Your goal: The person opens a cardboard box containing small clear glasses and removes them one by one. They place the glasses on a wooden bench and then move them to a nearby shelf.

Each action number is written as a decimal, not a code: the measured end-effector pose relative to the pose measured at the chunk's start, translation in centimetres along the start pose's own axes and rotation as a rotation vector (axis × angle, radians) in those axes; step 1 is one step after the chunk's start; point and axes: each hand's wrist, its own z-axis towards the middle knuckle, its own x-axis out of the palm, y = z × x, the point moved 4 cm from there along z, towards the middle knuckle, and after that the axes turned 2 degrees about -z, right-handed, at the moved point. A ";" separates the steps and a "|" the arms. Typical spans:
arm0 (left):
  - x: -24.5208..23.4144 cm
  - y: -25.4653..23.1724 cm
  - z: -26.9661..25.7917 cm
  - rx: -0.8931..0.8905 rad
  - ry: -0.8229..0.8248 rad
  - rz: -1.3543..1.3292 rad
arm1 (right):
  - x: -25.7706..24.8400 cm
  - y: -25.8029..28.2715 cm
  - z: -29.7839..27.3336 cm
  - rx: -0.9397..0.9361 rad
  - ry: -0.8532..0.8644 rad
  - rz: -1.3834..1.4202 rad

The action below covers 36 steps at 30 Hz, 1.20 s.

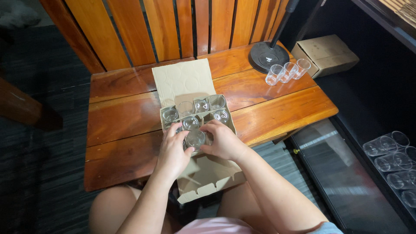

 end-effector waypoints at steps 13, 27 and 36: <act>-2.7 -3.7 -0.9 0.001 -0.013 -0.335 | -2.4 -0.2 -1.8 0.076 -0.096 0.689; 0.4 -7.3 2.9 0.085 -0.028 -0.679 | -5.6 -2.1 -2.7 -0.039 -0.450 0.876; 6.7 -8.5 10.5 0.154 0.073 -0.952 | -8.2 -5.9 -2.8 0.033 -0.691 0.838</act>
